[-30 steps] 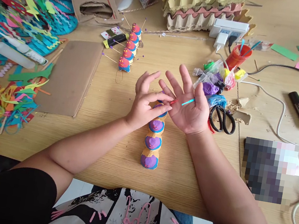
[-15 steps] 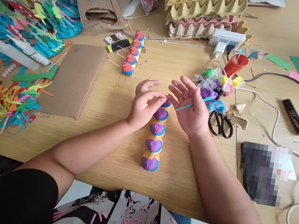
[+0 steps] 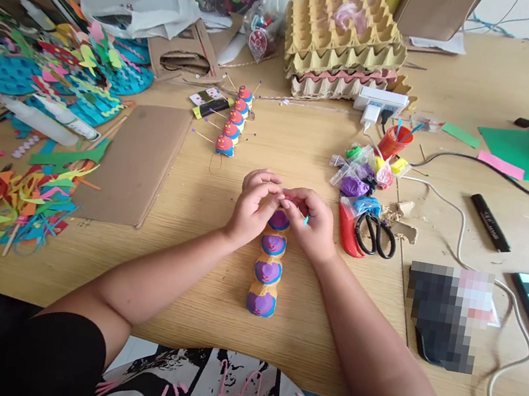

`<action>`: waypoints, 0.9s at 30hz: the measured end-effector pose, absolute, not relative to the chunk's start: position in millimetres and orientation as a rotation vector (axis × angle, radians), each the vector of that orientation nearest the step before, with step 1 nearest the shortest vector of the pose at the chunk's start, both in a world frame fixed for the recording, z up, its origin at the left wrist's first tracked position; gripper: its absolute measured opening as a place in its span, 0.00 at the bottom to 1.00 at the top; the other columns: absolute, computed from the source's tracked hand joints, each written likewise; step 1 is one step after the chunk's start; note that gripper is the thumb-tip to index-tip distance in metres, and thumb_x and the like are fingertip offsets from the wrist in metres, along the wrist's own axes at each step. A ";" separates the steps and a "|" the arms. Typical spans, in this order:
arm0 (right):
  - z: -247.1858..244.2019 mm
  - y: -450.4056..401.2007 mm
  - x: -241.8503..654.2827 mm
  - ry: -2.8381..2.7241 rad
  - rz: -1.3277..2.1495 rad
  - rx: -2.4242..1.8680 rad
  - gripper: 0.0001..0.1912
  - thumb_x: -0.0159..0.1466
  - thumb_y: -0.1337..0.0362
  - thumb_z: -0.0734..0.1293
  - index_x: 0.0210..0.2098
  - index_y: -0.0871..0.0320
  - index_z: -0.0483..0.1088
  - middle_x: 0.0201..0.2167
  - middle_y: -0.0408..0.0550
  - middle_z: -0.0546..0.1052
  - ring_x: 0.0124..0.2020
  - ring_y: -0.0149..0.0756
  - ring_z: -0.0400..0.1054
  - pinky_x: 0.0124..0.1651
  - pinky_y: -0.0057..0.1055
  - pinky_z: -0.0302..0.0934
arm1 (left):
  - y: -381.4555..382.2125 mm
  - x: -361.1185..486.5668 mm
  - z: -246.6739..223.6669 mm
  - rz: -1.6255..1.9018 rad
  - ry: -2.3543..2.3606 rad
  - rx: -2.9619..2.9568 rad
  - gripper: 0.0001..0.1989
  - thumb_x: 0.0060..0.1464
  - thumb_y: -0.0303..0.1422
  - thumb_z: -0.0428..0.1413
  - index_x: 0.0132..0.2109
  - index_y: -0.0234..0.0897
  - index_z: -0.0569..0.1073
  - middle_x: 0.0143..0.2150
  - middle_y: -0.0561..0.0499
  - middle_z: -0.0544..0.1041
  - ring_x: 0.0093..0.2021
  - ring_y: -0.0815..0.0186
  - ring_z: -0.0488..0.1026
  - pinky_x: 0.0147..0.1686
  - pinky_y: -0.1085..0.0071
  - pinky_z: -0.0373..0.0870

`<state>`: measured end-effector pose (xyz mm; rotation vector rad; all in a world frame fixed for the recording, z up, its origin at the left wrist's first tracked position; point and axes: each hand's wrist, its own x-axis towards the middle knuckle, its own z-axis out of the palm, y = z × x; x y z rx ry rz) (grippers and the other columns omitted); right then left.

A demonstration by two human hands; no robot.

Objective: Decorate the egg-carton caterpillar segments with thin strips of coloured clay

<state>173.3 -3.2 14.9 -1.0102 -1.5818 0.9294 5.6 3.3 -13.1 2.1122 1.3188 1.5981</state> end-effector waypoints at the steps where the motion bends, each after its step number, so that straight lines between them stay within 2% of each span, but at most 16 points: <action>1: 13.5 -1.8 173.8 -1.571 0.939 -1.017 0.24 0.66 0.40 0.74 0.43 0.55 0.79 0.34 0.49 0.82 0.30 0.35 0.70 0.33 0.34 0.64 | 3.7 5.8 -13.4 1.614 1.309 2.100 0.16 0.73 0.46 0.55 0.43 0.42 0.80 0.49 0.47 0.81 0.59 0.60 0.74 0.69 0.56 0.70; 10: 12.5 -0.2 174.4 -1.556 0.993 -0.991 0.19 0.66 0.45 0.76 0.41 0.56 0.82 0.32 0.47 0.81 0.26 0.30 0.60 0.30 0.33 0.57 | 3.5 7.6 -10.8 1.642 1.253 2.029 0.15 0.73 0.43 0.56 0.40 0.42 0.79 0.44 0.49 0.81 0.54 0.62 0.75 0.66 0.58 0.71; 15: 10.6 0.2 174.8 -1.532 0.983 -0.957 0.19 0.65 0.45 0.76 0.36 0.55 0.81 0.32 0.48 0.82 0.30 0.35 0.70 0.35 0.34 0.64 | 2.0 7.8 -9.2 1.596 1.239 1.998 0.17 0.74 0.43 0.54 0.38 0.42 0.80 0.44 0.49 0.82 0.54 0.62 0.76 0.65 0.58 0.71; 18: 10.1 0.2 175.2 -1.507 0.967 -0.993 0.19 0.66 0.44 0.76 0.36 0.54 0.80 0.32 0.49 0.82 0.31 0.35 0.71 0.37 0.35 0.65 | 0.2 8.3 -6.3 1.577 1.240 1.996 0.18 0.75 0.44 0.52 0.39 0.42 0.80 0.45 0.48 0.82 0.54 0.61 0.76 0.64 0.58 0.70; 23: 10.7 0.7 176.0 -1.412 0.993 -1.073 0.25 0.66 0.38 0.73 0.37 0.55 0.76 0.32 0.47 0.80 0.31 0.35 0.70 0.36 0.34 0.65 | -2.2 7.9 -0.9 1.521 1.290 2.025 0.18 0.75 0.46 0.51 0.43 0.43 0.79 0.46 0.48 0.82 0.54 0.61 0.76 0.65 0.57 0.70; 27: 11.5 2.0 177.0 -1.453 0.960 -1.108 0.30 0.67 0.32 0.67 0.32 0.55 0.71 0.26 0.43 0.73 0.29 0.33 0.64 0.36 0.33 0.61 | -2.0 7.3 -2.3 1.502 1.319 2.022 0.14 0.73 0.45 0.54 0.47 0.42 0.78 0.49 0.46 0.81 0.56 0.60 0.76 0.64 0.56 0.70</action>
